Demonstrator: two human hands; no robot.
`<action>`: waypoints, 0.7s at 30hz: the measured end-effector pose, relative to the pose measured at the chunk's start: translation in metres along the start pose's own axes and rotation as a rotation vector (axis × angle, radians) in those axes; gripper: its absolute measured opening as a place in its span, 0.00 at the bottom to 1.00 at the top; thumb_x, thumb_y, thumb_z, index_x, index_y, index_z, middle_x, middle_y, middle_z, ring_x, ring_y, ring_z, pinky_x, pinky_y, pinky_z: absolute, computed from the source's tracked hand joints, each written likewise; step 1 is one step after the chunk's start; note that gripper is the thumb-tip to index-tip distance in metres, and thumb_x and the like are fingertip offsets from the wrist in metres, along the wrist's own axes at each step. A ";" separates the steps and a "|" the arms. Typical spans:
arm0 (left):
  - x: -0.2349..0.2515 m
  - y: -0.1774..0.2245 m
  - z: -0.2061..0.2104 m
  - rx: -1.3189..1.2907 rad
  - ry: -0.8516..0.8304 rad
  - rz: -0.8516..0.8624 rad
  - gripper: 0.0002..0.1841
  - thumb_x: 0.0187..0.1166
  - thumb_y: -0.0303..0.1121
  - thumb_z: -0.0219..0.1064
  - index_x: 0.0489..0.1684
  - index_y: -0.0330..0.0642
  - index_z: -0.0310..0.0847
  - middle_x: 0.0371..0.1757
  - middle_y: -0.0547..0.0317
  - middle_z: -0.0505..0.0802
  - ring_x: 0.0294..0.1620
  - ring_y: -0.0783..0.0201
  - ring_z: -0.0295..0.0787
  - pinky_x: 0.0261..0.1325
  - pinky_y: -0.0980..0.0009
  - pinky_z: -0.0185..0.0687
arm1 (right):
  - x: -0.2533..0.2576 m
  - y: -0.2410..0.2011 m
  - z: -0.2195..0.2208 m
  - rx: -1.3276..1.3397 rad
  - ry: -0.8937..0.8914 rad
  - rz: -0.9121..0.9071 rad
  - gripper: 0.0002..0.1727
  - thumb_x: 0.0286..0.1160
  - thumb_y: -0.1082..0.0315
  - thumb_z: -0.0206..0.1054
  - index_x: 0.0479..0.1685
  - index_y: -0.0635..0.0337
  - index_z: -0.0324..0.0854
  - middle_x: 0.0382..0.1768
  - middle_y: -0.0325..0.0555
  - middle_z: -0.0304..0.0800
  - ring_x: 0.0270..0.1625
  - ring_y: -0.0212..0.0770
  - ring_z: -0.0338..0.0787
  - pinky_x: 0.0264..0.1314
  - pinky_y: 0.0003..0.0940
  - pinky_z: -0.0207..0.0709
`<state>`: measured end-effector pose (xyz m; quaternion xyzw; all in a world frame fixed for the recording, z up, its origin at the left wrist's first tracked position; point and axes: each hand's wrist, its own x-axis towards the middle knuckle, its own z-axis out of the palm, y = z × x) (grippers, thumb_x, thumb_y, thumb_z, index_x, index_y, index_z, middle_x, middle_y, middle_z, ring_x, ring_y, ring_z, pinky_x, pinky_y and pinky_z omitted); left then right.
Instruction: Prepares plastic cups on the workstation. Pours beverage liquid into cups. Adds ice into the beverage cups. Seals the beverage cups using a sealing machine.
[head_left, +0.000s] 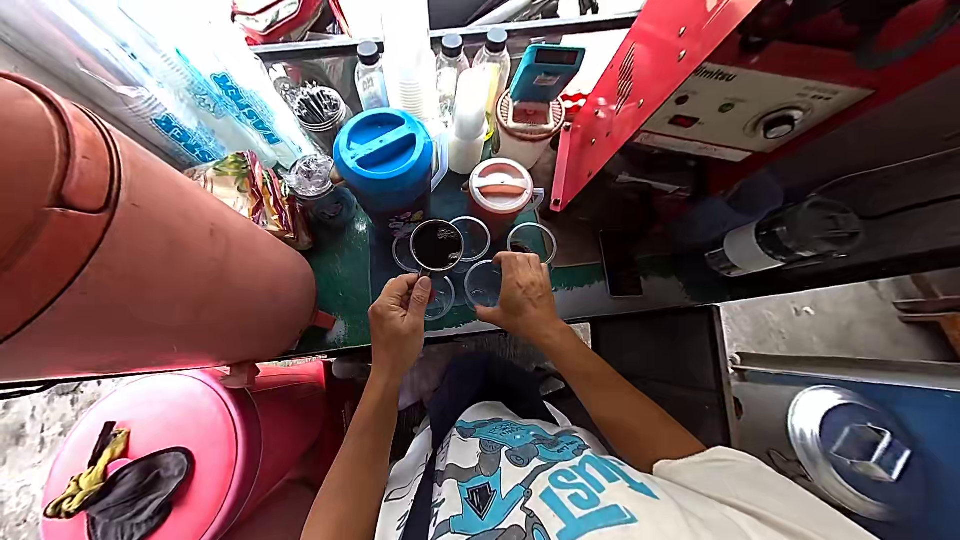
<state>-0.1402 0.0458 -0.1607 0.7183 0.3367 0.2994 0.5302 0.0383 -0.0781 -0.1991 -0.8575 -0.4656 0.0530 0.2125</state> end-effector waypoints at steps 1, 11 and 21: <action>-0.001 -0.001 0.004 0.000 -0.009 0.000 0.10 0.87 0.35 0.64 0.49 0.39 0.88 0.41 0.60 0.93 0.41 0.69 0.93 0.50 0.71 0.92 | -0.003 -0.001 -0.004 0.034 -0.016 0.025 0.48 0.36 0.50 0.91 0.64 0.64 0.77 0.57 0.62 0.85 0.62 0.65 0.84 0.59 0.62 0.77; -0.012 -0.015 0.043 0.285 -0.045 0.224 0.11 0.84 0.38 0.69 0.46 0.41 0.94 0.53 0.53 0.90 0.51 0.69 0.89 0.56 0.74 0.88 | -0.017 -0.002 -0.020 0.146 0.079 0.136 0.56 0.35 0.53 0.93 0.75 0.61 0.69 0.63 0.60 0.83 0.57 0.59 0.90 0.47 0.57 0.86; -0.014 -0.024 0.056 0.456 -0.125 0.437 0.08 0.82 0.33 0.70 0.44 0.41 0.93 0.59 0.44 0.85 0.56 0.61 0.87 0.63 0.69 0.85 | -0.023 0.004 -0.019 0.170 0.134 0.164 0.56 0.36 0.53 0.93 0.75 0.62 0.69 0.63 0.60 0.84 0.58 0.59 0.90 0.50 0.56 0.86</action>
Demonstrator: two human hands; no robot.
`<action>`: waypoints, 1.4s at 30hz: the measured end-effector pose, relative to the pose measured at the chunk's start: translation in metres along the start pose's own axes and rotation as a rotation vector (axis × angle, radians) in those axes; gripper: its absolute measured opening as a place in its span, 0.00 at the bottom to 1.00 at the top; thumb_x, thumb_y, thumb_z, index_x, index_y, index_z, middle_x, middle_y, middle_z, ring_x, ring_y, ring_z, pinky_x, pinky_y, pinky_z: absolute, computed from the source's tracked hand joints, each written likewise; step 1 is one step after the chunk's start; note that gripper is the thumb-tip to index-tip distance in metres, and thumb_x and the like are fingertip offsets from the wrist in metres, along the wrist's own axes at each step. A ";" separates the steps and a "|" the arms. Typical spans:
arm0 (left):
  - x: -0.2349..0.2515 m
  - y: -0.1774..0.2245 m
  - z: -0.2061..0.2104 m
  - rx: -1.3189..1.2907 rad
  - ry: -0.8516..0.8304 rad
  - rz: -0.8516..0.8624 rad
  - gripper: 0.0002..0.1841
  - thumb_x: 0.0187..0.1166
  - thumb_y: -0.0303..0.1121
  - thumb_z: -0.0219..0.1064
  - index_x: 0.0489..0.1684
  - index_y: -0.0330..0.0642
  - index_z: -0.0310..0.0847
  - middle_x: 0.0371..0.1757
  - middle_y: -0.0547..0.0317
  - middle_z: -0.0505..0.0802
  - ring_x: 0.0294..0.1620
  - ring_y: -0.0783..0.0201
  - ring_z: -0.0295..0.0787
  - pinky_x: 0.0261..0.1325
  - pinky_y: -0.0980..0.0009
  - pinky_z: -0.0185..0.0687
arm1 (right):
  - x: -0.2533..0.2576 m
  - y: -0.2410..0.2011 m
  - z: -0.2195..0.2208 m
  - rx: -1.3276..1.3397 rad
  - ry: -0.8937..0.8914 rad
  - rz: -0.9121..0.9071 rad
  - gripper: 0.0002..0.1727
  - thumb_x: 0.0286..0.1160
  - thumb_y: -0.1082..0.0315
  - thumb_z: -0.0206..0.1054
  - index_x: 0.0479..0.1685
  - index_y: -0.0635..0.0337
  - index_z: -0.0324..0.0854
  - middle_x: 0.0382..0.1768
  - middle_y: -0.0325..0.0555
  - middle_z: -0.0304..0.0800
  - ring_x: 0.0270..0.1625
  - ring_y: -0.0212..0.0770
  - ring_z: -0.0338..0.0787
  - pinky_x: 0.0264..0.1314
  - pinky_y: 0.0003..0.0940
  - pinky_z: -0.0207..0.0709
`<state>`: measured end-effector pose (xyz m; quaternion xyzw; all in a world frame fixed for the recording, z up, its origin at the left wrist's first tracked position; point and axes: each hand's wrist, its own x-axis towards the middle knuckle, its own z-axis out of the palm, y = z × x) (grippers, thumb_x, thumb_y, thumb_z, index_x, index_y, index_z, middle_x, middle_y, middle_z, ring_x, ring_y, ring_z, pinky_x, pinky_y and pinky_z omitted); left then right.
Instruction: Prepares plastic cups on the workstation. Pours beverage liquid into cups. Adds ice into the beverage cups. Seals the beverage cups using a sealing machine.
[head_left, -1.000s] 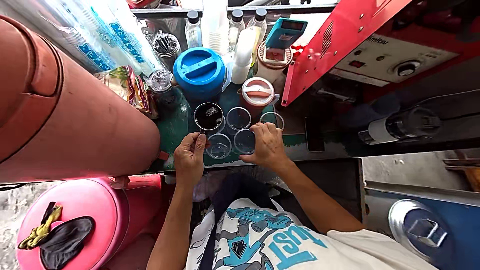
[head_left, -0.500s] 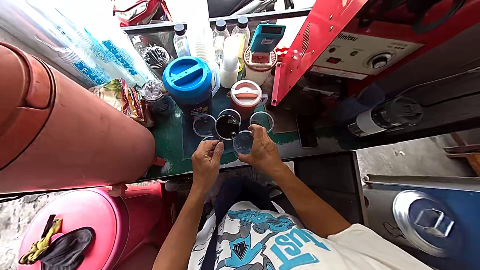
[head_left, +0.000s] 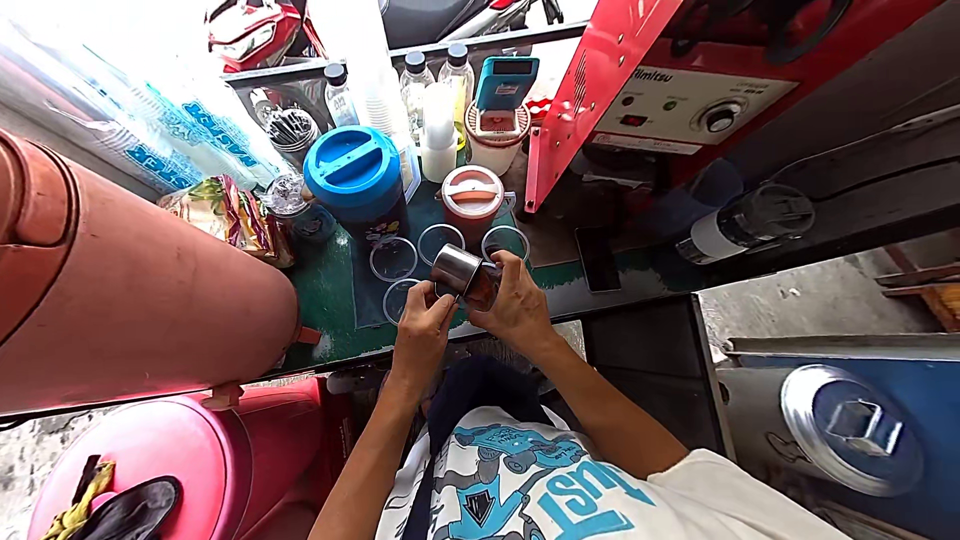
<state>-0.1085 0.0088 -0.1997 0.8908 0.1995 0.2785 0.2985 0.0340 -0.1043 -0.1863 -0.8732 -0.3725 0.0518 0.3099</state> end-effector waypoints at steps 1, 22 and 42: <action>0.000 0.000 0.001 0.011 -0.014 0.018 0.08 0.82 0.33 0.69 0.43 0.41 0.94 0.59 0.43 0.85 0.57 0.60 0.87 0.64 0.69 0.85 | -0.001 0.001 0.000 -0.001 0.006 0.001 0.56 0.36 0.53 0.93 0.75 0.62 0.69 0.62 0.60 0.84 0.57 0.59 0.90 0.50 0.56 0.86; 0.033 0.047 0.054 -0.380 -0.099 -0.122 0.09 0.82 0.35 0.71 0.47 0.41 0.93 0.55 0.52 0.91 0.53 0.68 0.91 0.57 0.72 0.90 | -0.020 0.062 -0.057 0.021 0.075 0.277 0.64 0.36 0.53 0.94 0.83 0.60 0.61 0.63 0.60 0.84 0.58 0.61 0.89 0.56 0.62 0.84; 0.003 -0.046 -0.104 -0.383 0.497 -0.493 0.13 0.90 0.34 0.56 0.51 0.33 0.84 0.40 0.60 0.94 0.40 0.69 0.95 0.49 0.71 0.94 | 0.123 0.032 -0.070 0.346 -0.015 -0.042 0.33 0.84 0.42 0.61 0.72 0.63 0.78 0.62 0.57 0.88 0.61 0.46 0.91 0.64 0.46 0.86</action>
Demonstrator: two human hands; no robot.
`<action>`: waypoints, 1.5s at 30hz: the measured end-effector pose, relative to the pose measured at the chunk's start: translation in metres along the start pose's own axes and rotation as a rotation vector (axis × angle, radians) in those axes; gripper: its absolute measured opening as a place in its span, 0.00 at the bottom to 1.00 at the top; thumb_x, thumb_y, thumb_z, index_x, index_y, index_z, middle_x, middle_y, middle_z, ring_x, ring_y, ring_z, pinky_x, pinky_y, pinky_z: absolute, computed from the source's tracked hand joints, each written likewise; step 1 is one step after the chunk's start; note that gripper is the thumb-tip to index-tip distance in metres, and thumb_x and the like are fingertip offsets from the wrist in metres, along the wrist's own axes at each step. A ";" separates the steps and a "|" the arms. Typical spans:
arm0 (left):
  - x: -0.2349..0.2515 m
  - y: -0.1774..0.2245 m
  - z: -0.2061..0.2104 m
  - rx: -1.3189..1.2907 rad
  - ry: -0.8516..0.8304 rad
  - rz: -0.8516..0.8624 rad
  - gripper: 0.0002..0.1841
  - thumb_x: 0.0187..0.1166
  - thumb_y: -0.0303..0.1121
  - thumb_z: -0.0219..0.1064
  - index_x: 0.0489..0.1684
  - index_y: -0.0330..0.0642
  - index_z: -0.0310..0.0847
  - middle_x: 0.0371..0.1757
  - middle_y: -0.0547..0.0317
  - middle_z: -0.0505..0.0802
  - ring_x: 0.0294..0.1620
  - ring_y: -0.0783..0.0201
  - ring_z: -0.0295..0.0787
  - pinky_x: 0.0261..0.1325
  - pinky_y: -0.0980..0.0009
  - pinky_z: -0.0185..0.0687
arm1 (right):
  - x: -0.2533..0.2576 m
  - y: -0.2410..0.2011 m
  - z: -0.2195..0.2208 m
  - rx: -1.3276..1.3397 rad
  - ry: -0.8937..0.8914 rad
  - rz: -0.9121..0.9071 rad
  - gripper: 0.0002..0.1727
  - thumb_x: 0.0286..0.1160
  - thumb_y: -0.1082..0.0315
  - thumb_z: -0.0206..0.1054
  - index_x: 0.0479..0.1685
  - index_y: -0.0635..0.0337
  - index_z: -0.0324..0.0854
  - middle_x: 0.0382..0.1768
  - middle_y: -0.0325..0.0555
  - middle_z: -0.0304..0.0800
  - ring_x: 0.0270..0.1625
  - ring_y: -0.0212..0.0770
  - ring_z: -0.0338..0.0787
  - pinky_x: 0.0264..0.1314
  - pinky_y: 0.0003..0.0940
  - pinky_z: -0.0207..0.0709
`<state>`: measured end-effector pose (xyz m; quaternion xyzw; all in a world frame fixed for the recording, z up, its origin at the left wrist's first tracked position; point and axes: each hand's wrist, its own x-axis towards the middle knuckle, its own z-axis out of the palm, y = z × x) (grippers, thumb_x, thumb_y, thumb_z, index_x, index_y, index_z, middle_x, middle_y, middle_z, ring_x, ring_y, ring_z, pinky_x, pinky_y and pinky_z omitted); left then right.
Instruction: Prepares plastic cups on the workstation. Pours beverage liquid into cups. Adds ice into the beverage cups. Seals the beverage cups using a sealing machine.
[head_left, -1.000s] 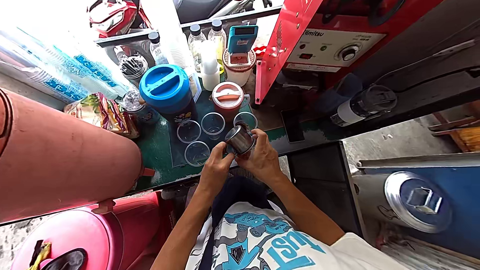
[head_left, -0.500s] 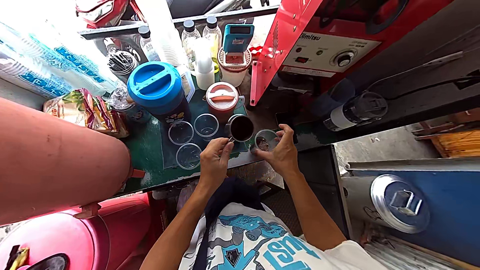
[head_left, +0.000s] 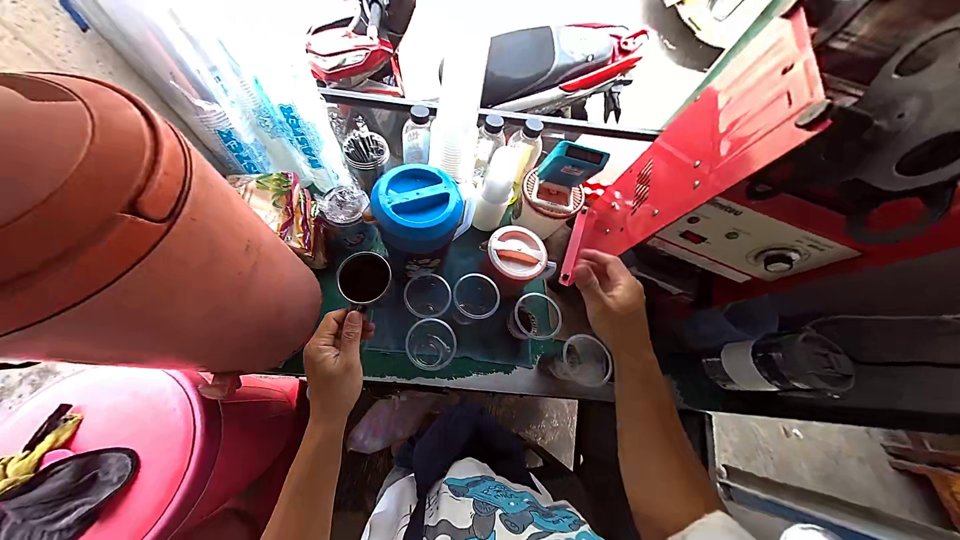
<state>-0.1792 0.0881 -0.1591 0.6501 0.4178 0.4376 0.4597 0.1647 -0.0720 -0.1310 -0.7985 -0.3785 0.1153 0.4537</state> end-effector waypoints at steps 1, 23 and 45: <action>0.006 -0.006 -0.004 0.023 0.023 -0.018 0.14 0.90 0.34 0.56 0.50 0.33 0.84 0.39 0.60 0.94 0.40 0.70 0.95 0.48 0.72 0.94 | 0.034 -0.005 0.022 0.089 -0.057 -0.054 0.31 0.89 0.44 0.54 0.71 0.63 0.80 0.61 0.54 0.90 0.61 0.43 0.92 0.66 0.45 0.86; 0.049 -0.061 -0.015 0.252 0.101 -0.203 0.17 0.88 0.41 0.61 0.51 0.35 0.89 0.44 0.46 0.92 0.43 0.58 0.90 0.53 0.60 0.87 | 0.164 -0.094 0.203 0.377 -0.170 -0.250 0.27 0.62 0.36 0.77 0.13 0.43 0.72 0.13 0.28 0.74 0.14 0.26 0.72 0.19 0.30 0.70; 0.017 -0.052 -0.040 0.124 -0.010 -0.265 0.18 0.90 0.43 0.58 0.52 0.37 0.89 0.43 0.51 0.91 0.42 0.61 0.90 0.52 0.62 0.87 | 0.125 -0.230 0.163 -0.447 -0.210 -0.949 0.40 0.69 0.28 0.61 0.12 0.60 0.68 0.10 0.49 0.68 0.15 0.50 0.71 0.21 0.52 0.59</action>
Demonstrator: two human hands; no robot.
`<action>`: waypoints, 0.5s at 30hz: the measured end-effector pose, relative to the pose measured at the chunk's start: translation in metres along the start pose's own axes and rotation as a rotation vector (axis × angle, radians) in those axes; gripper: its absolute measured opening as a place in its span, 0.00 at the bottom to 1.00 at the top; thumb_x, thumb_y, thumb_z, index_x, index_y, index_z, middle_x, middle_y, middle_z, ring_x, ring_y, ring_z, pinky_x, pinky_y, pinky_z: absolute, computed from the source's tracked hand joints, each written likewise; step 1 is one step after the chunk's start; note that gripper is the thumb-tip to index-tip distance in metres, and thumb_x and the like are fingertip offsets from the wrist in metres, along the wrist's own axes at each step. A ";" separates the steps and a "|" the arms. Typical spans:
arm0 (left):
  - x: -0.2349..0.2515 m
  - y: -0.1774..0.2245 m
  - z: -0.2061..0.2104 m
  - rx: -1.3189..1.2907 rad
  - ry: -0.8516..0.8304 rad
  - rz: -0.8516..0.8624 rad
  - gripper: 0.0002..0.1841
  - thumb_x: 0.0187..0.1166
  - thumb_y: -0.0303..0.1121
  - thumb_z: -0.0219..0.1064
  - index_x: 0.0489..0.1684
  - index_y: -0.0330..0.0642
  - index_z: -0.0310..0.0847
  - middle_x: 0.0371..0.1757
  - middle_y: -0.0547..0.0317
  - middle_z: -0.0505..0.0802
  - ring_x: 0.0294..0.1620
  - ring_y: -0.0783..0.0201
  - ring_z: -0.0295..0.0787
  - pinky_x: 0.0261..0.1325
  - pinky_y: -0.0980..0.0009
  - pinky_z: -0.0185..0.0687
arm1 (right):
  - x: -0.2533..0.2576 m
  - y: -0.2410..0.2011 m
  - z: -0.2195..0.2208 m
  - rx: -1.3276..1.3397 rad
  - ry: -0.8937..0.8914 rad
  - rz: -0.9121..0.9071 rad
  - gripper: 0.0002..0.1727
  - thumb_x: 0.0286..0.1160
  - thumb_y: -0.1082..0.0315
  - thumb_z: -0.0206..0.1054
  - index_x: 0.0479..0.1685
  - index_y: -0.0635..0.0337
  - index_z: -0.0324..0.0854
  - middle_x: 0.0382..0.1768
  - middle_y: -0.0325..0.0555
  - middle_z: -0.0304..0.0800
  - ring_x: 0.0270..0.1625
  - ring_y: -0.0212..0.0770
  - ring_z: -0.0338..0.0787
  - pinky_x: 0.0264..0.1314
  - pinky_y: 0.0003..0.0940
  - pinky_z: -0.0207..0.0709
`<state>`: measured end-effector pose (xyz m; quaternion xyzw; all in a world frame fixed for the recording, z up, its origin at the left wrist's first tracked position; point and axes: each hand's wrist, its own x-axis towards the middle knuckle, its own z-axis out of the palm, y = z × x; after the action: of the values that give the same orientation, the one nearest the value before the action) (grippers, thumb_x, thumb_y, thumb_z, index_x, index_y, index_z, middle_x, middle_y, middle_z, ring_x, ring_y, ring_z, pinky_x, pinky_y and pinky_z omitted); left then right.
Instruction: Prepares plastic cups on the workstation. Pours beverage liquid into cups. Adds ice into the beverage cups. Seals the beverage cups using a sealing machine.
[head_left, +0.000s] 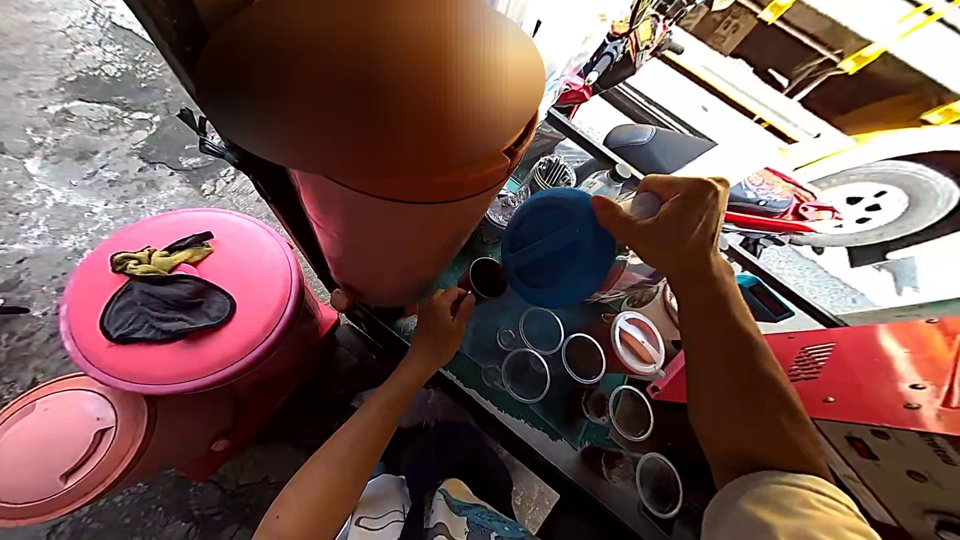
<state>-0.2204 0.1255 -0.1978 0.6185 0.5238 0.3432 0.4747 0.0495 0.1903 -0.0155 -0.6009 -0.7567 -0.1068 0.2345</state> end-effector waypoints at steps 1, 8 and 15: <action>0.000 0.000 0.000 0.003 0.002 0.000 0.18 0.90 0.43 0.58 0.52 0.37 0.89 0.42 0.51 0.91 0.41 0.62 0.89 0.51 0.62 0.86 | 0.001 -0.001 -0.001 -0.007 -0.001 -0.007 0.40 0.70 0.29 0.61 0.12 0.60 0.68 0.10 0.50 0.68 0.15 0.50 0.71 0.21 0.53 0.59; 0.001 0.001 -0.003 0.000 -0.012 -0.012 0.18 0.90 0.43 0.58 0.52 0.37 0.88 0.42 0.51 0.91 0.41 0.62 0.89 0.51 0.62 0.87 | 0.005 -0.004 -0.006 -0.029 0.012 -0.045 0.40 0.71 0.29 0.60 0.12 0.61 0.69 0.10 0.52 0.69 0.15 0.52 0.72 0.21 0.54 0.59; 0.002 0.003 -0.002 -0.025 -0.013 -0.030 0.17 0.90 0.42 0.58 0.51 0.38 0.88 0.42 0.51 0.90 0.41 0.63 0.89 0.52 0.64 0.87 | 0.008 -0.004 -0.008 -0.039 0.025 -0.074 0.39 0.71 0.30 0.60 0.11 0.60 0.68 0.09 0.50 0.68 0.14 0.50 0.71 0.20 0.52 0.58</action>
<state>-0.2210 0.1283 -0.1940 0.6070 0.5254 0.3384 0.4909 0.0466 0.1928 -0.0037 -0.5756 -0.7732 -0.1376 0.2279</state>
